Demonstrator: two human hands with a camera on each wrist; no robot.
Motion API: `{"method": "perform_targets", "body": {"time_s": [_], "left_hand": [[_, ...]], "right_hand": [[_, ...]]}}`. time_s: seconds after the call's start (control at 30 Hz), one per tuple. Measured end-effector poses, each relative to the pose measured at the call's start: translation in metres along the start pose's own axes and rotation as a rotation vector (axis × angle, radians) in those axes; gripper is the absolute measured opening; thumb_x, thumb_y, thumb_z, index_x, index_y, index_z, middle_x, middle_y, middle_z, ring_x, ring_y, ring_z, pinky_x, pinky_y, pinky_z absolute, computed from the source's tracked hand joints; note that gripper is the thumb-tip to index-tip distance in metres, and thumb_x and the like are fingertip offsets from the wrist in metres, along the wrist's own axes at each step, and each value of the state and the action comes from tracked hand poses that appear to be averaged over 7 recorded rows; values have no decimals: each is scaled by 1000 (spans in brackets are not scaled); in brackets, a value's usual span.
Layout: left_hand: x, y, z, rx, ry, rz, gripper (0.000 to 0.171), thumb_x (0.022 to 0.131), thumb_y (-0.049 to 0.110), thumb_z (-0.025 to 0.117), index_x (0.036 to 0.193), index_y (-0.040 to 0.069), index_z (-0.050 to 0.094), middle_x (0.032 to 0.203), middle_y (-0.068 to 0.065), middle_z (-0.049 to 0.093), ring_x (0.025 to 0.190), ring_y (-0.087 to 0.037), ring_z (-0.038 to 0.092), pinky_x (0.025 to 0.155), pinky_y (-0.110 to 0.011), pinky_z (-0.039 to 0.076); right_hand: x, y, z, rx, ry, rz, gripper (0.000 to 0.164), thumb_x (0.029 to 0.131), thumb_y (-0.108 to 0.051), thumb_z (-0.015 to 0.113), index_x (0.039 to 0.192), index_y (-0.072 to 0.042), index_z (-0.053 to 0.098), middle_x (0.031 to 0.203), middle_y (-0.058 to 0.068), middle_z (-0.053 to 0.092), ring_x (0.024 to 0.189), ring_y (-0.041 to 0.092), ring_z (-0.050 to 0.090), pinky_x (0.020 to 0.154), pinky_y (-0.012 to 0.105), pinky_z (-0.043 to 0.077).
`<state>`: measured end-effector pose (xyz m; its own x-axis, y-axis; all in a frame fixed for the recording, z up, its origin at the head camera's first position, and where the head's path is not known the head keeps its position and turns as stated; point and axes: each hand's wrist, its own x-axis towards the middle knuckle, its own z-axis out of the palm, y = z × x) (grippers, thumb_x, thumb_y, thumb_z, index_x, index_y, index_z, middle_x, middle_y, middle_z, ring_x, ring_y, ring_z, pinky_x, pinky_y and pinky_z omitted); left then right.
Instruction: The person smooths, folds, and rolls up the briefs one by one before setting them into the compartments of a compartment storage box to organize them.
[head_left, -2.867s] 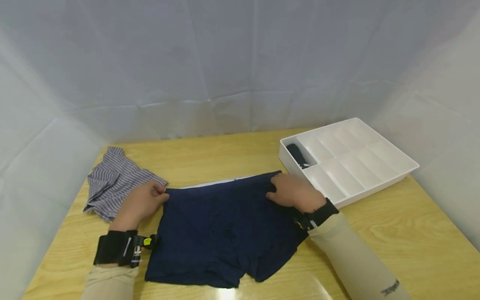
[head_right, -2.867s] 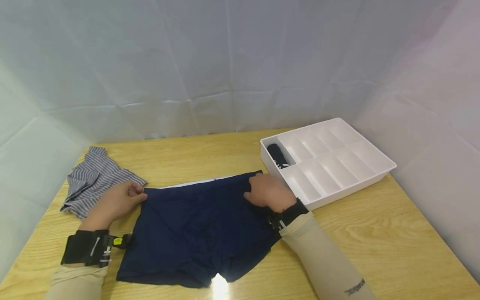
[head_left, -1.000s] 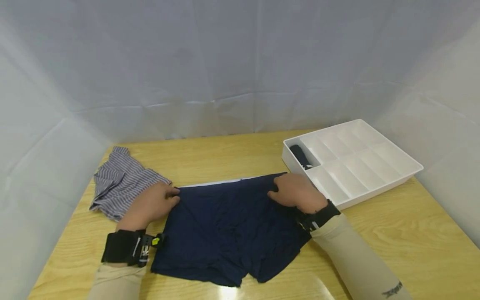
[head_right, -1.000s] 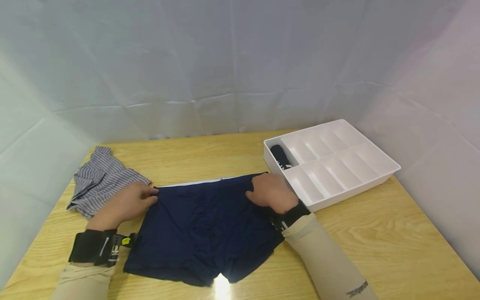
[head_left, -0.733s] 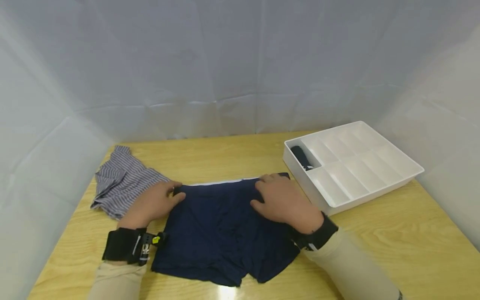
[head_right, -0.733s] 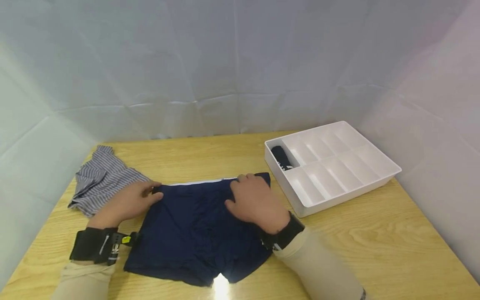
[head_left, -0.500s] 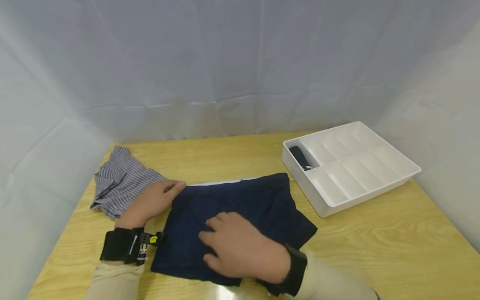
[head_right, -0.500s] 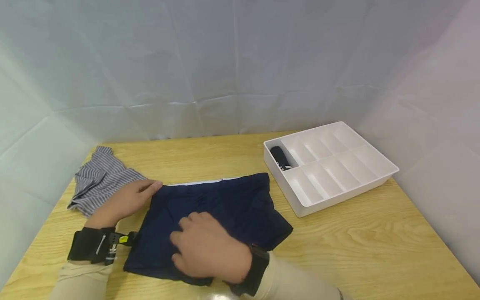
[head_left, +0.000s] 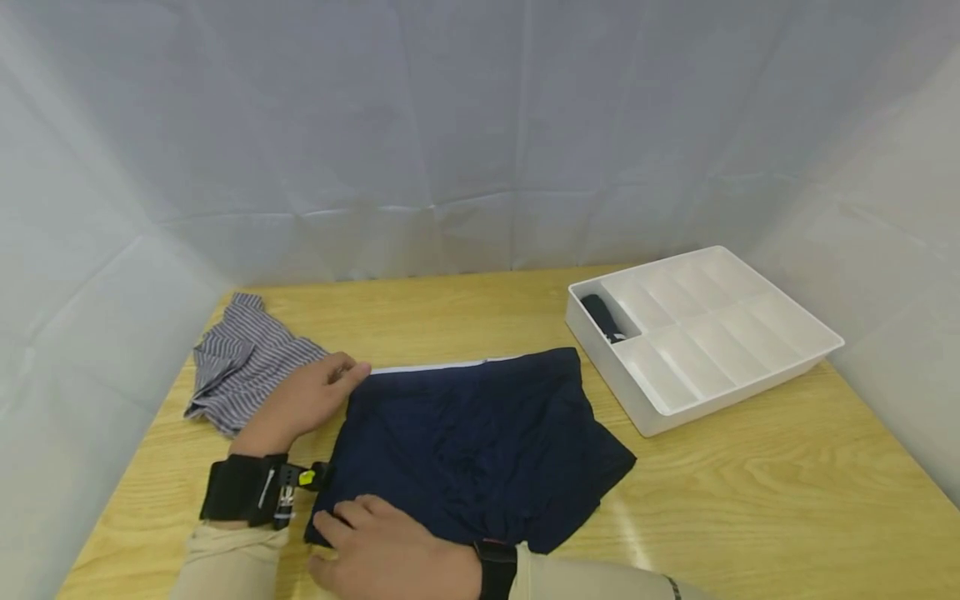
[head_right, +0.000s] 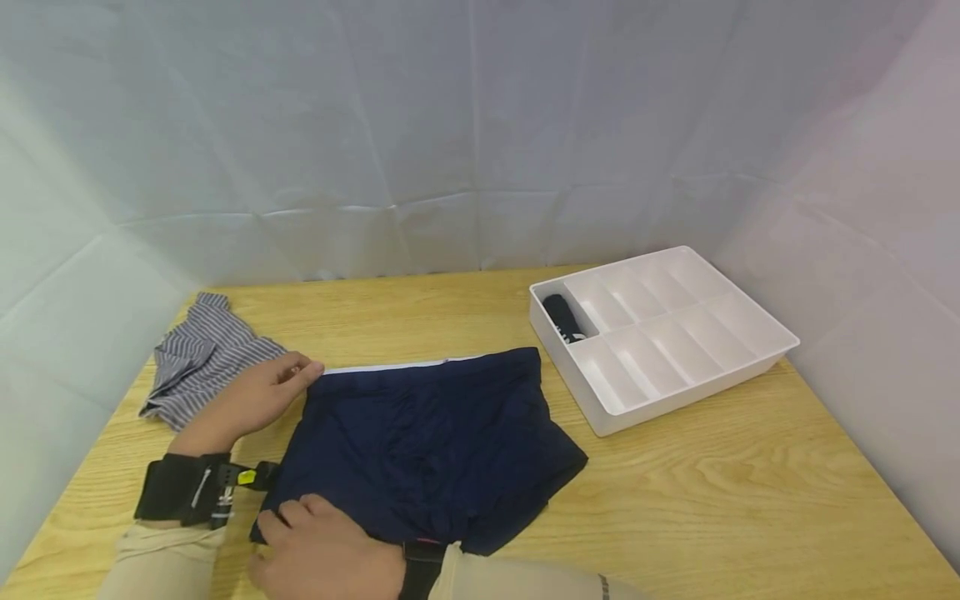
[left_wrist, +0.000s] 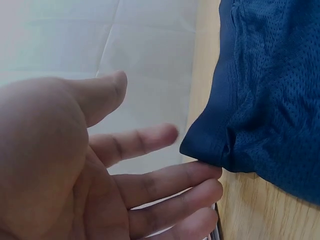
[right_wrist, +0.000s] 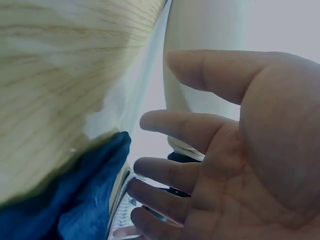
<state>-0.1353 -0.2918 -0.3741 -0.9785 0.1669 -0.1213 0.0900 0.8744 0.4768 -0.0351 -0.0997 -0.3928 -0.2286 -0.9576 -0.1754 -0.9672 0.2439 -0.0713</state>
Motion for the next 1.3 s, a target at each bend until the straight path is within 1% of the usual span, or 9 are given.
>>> {"method": "perform_targets", "body": {"time_s": [0.3,0.47,0.6,0.7,0.8,0.9,1.0,1.1,1.3], "left_hand": [[2,-4,0,41,-4,55,54,110,50,44,101,5,72,95,-10,69,87,-28,65,80,-49,51],[2,-2,-1,33,-12,61,51,109,48,47,103,5,74,93,-10,68,83,-26,64,76,-46,51],[1,-2,-2,20,-25,76,44,108,40,53,76,10,61,68,-2,46,61,-19,45,63,-36,40],[-1,-3,-4,-8,-36,87,44,108,34,56,72,10,55,64,0,40,56,-18,39,60,-35,37],[-4,-4,-12,-73,-47,63,40,108,34,56,80,7,66,66,-1,42,56,-17,36,59,-35,37],[-11,-6,-25,-92,-30,21,35,106,34,59,96,6,77,80,-6,62,63,-18,47,63,-37,44],[-21,-5,-39,-68,-10,-13,32,105,34,61,110,7,78,106,-15,72,84,-27,64,73,-43,52],[-26,-2,-52,-41,-10,-5,34,105,35,62,117,8,77,122,-19,70,107,-37,66,82,-51,54],[-22,20,-70,-88,-19,27,42,104,47,59,126,15,74,131,-14,68,120,-38,62,93,-55,52]], "right_hand": [[13,0,7,38,-67,41,60,104,-63,45,156,-34,45,160,-13,37,142,4,37,115,23,31],[13,2,6,69,-87,47,62,102,-63,50,153,-29,49,149,-16,47,129,1,46,104,19,40],[11,2,4,92,-85,18,57,103,-59,52,150,-27,53,141,-17,52,121,-1,50,98,17,43],[10,1,1,117,-81,-7,54,105,-55,51,151,-27,52,142,-19,53,121,-2,51,98,15,41],[5,1,-4,137,-42,-62,52,106,-52,52,152,-26,51,145,-19,52,118,-4,50,95,11,39],[-1,1,-9,187,6,-154,54,106,-46,54,154,-21,49,152,-13,50,119,-3,50,94,8,36],[-8,3,-17,290,42,-256,56,108,-37,55,157,-14,43,161,-3,42,128,0,48,100,6,32],[-22,6,-27,346,84,-318,56,109,-30,54,158,-9,39,165,5,36,135,5,45,105,6,27],[-68,12,-48,162,240,-233,51,111,-34,48,156,-10,45,154,-2,50,129,4,50,100,6,34]]}}
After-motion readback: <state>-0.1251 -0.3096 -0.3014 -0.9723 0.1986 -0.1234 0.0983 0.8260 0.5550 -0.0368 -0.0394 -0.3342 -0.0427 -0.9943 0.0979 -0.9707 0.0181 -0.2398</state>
